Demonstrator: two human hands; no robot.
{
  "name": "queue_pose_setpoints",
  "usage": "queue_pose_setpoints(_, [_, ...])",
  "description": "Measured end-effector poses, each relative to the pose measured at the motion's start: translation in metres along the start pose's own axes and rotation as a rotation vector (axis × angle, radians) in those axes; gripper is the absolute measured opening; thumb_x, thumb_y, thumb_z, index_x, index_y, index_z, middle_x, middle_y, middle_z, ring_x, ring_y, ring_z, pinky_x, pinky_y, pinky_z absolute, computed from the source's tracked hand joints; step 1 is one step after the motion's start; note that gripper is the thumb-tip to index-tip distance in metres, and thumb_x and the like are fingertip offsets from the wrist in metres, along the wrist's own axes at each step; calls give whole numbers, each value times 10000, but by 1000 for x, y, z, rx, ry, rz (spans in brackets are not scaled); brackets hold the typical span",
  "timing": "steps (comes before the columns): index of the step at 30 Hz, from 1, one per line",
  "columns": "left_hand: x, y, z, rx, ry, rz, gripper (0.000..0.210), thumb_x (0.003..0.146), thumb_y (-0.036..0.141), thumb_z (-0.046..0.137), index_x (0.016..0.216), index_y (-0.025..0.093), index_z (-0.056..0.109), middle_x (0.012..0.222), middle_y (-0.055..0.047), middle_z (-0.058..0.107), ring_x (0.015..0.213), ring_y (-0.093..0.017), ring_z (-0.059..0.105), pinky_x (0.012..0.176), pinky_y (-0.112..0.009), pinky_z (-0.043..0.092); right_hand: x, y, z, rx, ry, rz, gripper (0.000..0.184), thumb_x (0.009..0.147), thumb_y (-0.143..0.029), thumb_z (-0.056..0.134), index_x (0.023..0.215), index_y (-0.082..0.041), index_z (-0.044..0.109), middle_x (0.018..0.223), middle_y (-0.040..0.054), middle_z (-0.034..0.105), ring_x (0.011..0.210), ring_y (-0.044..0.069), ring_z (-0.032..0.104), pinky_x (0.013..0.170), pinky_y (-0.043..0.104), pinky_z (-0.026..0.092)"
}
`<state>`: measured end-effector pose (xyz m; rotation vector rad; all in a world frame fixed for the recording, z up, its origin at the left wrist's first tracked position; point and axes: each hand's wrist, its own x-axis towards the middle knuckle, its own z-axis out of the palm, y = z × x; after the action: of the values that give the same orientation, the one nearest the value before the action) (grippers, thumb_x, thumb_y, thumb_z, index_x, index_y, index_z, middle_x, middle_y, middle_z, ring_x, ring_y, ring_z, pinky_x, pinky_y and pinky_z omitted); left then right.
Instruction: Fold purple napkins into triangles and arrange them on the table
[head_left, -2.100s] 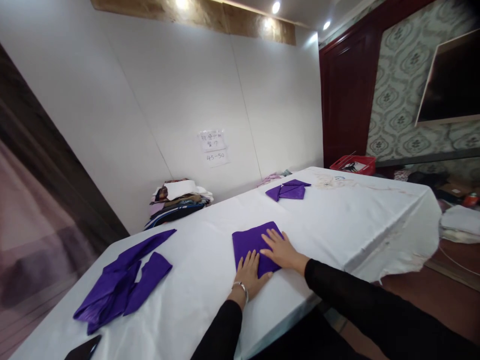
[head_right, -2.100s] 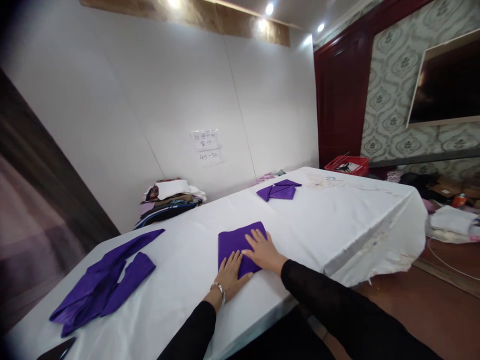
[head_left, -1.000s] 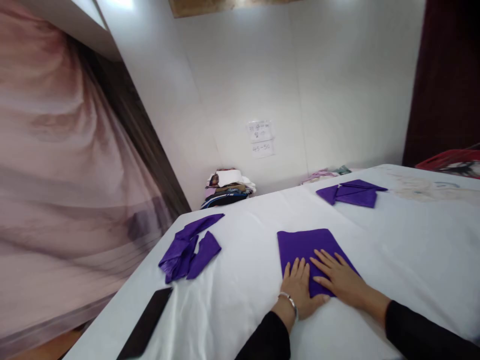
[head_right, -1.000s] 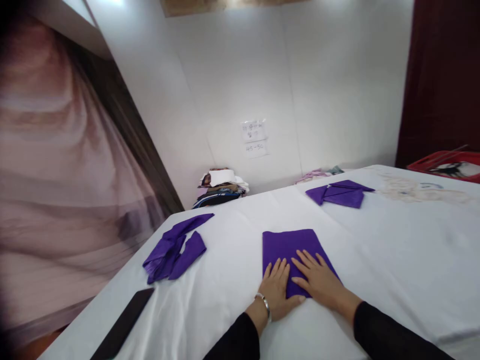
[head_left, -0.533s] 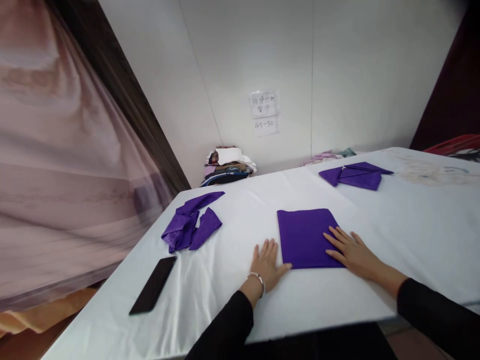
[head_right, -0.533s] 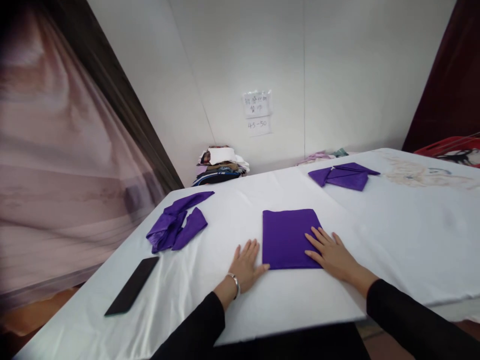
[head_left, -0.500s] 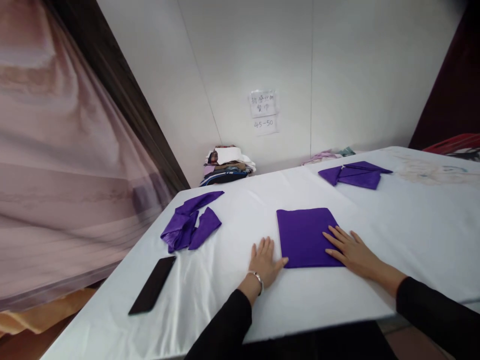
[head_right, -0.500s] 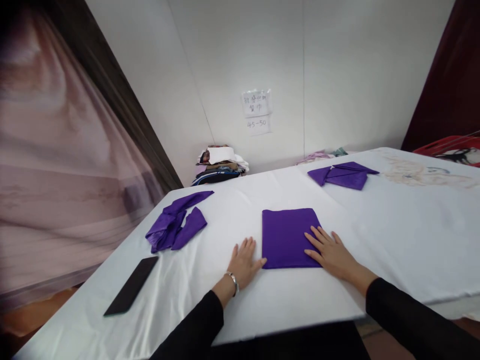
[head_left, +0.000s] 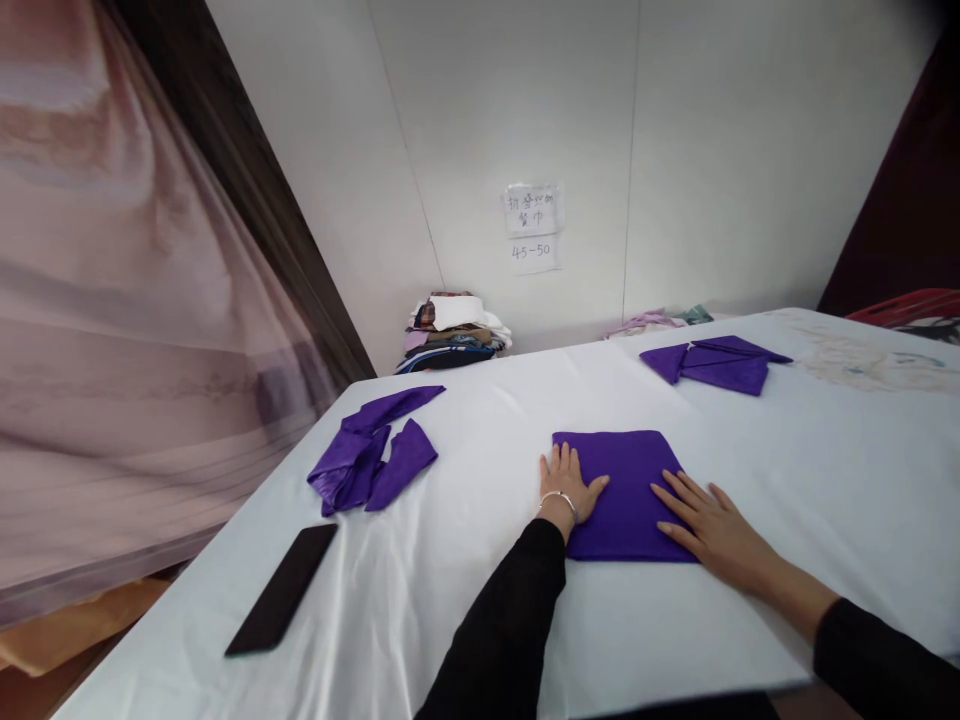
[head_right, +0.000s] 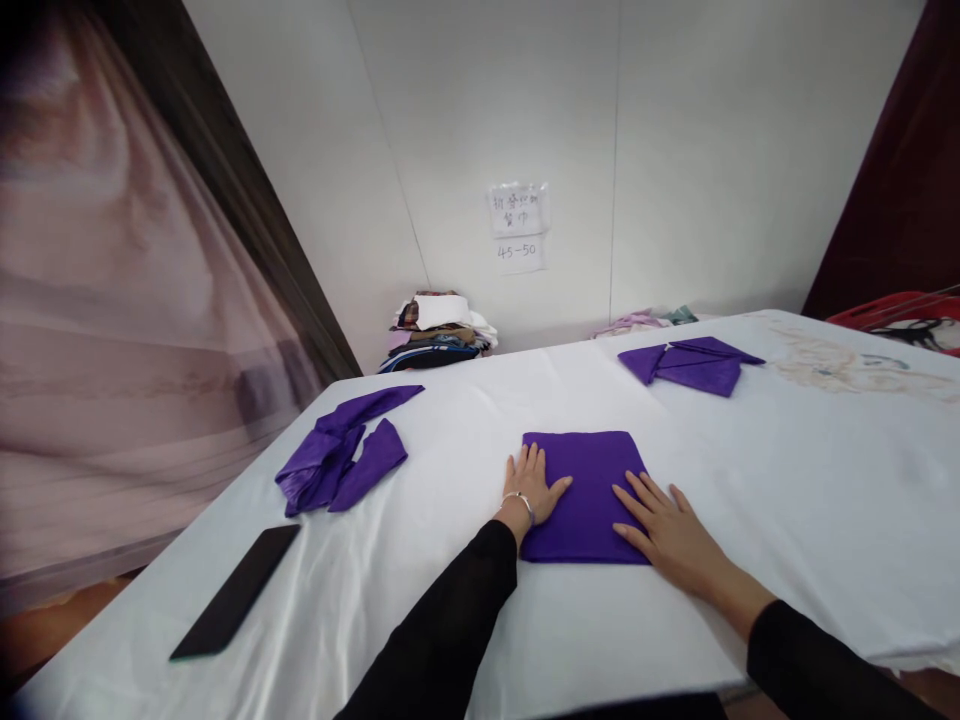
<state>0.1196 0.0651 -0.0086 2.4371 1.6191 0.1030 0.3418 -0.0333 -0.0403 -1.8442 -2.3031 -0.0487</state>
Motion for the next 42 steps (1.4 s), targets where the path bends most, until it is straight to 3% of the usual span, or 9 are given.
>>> queue_pose_setpoints(5, [4,-11,4,-47,5,2,879,776,691,14,1404,103,191,1496,-85,134,1371,-234,29,1106,-463,23,0,0,0,7,-27,6,592,856,-605,284,1377,-327,298,1463,21,231,1331,283,194,1042,533,193])
queue_pose_setpoints(12, [23,-39,-14,-51,-3,-83,784,806,660,114,1403,160,202,1496,-29,150,1371,-220,48,1099,-486,0,0,-1,-3,-19,-56,15,594,862,-607,272,1384,-324,276,1467,27,204,1338,267,170,1046,532,183])
queue_pose_setpoints(16, [26,-44,-23,-85,3,-170,775,832,619,69,1388,106,236,1483,-97,193,1364,-254,96,1093,-501,65,0,0,-3,1,-50,13,593,858,-608,284,1382,-330,278,1465,18,215,1333,275,185,1049,530,186])
queue_pose_setpoints(19, [6,-33,-25,-104,28,-161,779,833,618,25,1397,114,211,1486,-110,175,1363,-255,106,1094,-480,111,0,0,-3,2,-56,12,592,861,-603,281,1385,-327,271,1467,16,205,1334,279,179,1048,535,184])
queue_pose_setpoints(23, [-52,-16,-19,-65,64,165,750,831,637,100,1406,167,211,1502,-49,124,1372,-230,12,1119,-444,6,-1,1,0,7,-48,9,589,858,-600,290,1384,-336,269,1467,9,203,1333,284,176,1048,540,181])
queue_pose_setpoints(29, [-107,-20,-11,-104,-100,326,778,817,655,146,1422,165,138,1500,-51,111,1371,-245,4,1119,-472,6,6,6,-9,29,-141,20,600,847,-611,296,1377,-330,297,1464,36,218,1321,310,205,1022,574,204])
queue_pose_setpoints(32, [-106,-22,-11,-140,-107,331,794,812,667,151,1420,156,141,1498,-70,114,1372,-233,-2,1116,-476,-4,27,-14,-30,38,-151,-14,628,841,-624,301,1381,-303,300,1465,56,216,1327,304,192,1032,568,176])
queue_pose_setpoints(36, [-104,-20,-14,-169,-113,322,828,796,696,159,1419,151,145,1490,-92,153,1371,-242,5,1111,-485,-19,71,-75,-49,134,-99,-244,607,880,-574,262,1414,-293,199,1484,19,161,1352,246,121,1079,485,101])
queue_pose_setpoints(42, [-105,-19,-15,-175,-127,298,841,777,719,175,1420,179,143,1485,-79,186,1370,-268,14,1107,-508,-6,139,-130,-18,225,-285,-540,679,875,-609,232,1423,-210,191,1487,71,142,1359,228,84,1087,452,20])
